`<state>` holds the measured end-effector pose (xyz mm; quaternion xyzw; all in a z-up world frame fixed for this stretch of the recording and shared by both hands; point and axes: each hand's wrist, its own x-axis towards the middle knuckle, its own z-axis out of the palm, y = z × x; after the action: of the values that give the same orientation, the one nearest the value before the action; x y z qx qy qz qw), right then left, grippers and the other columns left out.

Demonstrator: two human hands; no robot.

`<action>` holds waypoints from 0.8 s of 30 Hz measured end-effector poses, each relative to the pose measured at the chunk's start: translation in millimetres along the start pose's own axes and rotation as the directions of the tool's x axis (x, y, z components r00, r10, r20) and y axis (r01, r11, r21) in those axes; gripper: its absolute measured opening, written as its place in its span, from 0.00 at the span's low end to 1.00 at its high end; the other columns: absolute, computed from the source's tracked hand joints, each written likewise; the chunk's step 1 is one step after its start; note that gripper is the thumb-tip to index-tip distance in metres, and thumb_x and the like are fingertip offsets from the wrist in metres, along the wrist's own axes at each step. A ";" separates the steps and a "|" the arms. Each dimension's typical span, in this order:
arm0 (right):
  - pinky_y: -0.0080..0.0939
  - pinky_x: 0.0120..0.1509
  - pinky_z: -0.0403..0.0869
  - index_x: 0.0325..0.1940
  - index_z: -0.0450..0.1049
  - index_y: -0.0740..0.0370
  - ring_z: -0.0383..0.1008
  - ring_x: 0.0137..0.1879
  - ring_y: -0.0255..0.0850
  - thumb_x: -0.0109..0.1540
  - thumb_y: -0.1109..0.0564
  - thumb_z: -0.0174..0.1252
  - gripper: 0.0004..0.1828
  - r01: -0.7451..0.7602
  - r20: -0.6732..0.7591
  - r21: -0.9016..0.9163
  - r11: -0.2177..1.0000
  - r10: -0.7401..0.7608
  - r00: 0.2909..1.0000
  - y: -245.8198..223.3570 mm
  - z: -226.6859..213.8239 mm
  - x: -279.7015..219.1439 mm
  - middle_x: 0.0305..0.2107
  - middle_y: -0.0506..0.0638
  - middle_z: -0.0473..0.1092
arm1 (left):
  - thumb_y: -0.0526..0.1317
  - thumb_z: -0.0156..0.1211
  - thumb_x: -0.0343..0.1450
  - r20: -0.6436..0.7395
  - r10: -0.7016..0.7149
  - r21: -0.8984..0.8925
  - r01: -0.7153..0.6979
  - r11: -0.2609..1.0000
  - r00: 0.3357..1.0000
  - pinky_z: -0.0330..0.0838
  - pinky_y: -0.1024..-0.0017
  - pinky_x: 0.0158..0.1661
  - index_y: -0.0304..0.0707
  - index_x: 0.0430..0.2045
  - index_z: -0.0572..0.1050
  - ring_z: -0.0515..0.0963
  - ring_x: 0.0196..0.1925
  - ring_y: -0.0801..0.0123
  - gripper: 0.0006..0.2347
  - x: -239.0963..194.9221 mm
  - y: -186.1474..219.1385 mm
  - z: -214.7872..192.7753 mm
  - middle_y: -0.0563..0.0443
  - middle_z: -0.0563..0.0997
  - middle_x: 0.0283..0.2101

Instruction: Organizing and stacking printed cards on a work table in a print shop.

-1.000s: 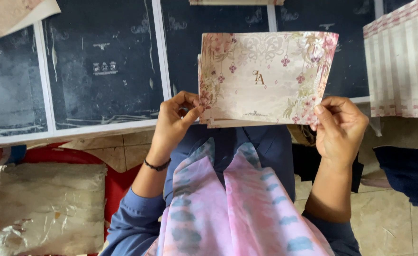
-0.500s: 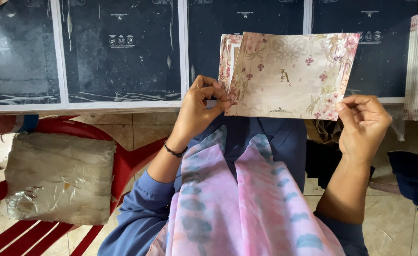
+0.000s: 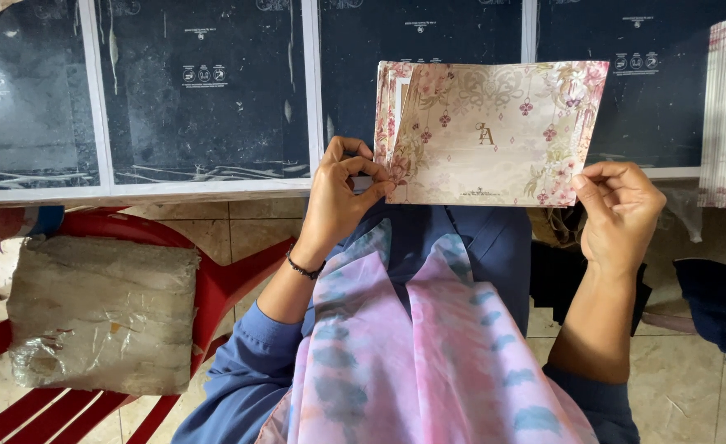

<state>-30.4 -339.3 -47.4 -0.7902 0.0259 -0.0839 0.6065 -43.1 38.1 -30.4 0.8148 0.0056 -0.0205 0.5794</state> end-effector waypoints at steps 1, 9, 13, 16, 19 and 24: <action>0.25 0.48 0.72 0.48 0.75 0.66 0.72 0.41 0.31 0.71 0.68 0.66 0.06 0.000 0.002 -0.008 1.000 0.000 1.000 -0.3 0.0 0.0 0.39 0.51 0.74 | 0.37 0.73 0.68 -0.005 0.007 0.004 -0.007 1.000 1.000 0.66 0.77 0.33 0.44 0.27 0.83 0.70 0.38 0.74 0.03 -0.6 1.3 0.1 0.56 0.68 0.44; 0.26 0.47 0.74 0.48 0.76 0.69 0.72 0.39 0.32 0.70 0.68 0.68 0.06 -0.008 -0.005 -0.009 1.000 0.008 1.000 4.7 1.1 1.8 0.37 0.53 0.74 | 0.36 0.71 0.70 -0.012 0.043 0.020 -0.043 0.999 0.999 0.64 0.77 0.33 0.41 0.31 0.82 0.66 0.34 0.73 0.02 -5.1 1.3 0.6 0.55 0.68 0.45; 0.24 0.46 0.70 0.45 0.76 0.64 0.73 0.40 0.29 0.63 0.65 0.72 0.11 -0.014 -0.060 -0.023 1.000 0.013 0.998 11.3 1.6 4.7 0.36 0.50 0.76 | 0.35 0.72 0.69 -0.026 0.151 0.027 -0.150 0.988 0.988 0.66 0.74 0.44 0.43 0.32 0.83 0.71 0.43 0.69 0.03 -4.5 -4.3 0.8 0.52 0.69 0.45; 0.28 0.45 0.74 0.45 0.78 0.65 0.74 0.38 0.31 0.60 0.66 0.73 0.12 0.017 -0.033 -0.034 0.999 -0.018 0.999 20.1 -5.2 9.8 0.33 0.51 0.75 | 0.37 0.73 0.68 -0.015 0.156 0.010 -0.156 0.988 0.988 0.69 0.70 0.46 0.42 0.32 0.83 0.73 0.43 0.64 0.05 -3.5 -4.8 0.8 0.48 0.70 0.47; 0.29 0.43 0.79 0.44 0.78 0.69 0.75 0.36 0.31 0.58 0.69 0.74 0.13 0.023 -0.009 0.029 0.999 -0.023 1.000 17.0 -5.7 13.0 0.30 0.53 0.75 | 0.39 0.76 0.67 -0.017 0.118 0.010 -0.118 0.993 0.993 0.68 0.71 0.36 0.40 0.31 0.82 0.70 0.32 0.66 0.07 -4.4 -15.5 2.7 0.46 0.72 0.49; 0.30 0.42 0.79 0.42 0.78 0.72 0.75 0.34 0.32 0.58 0.72 0.72 0.12 -0.004 -0.008 0.067 0.998 0.004 1.000 -0.5 4.3 12.8 0.28 0.56 0.75 | 0.36 0.77 0.66 -0.060 0.065 0.038 -0.063 0.997 0.996 0.66 0.75 0.32 0.37 0.31 0.83 0.68 0.31 0.68 0.07 -6.9 -12.7 3.1 0.45 0.73 0.47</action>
<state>-17.1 -336.9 -46.7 -0.7691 0.0272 -0.0868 0.6327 -50.5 39.5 -43.1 0.8251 -0.0032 0.0228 0.5646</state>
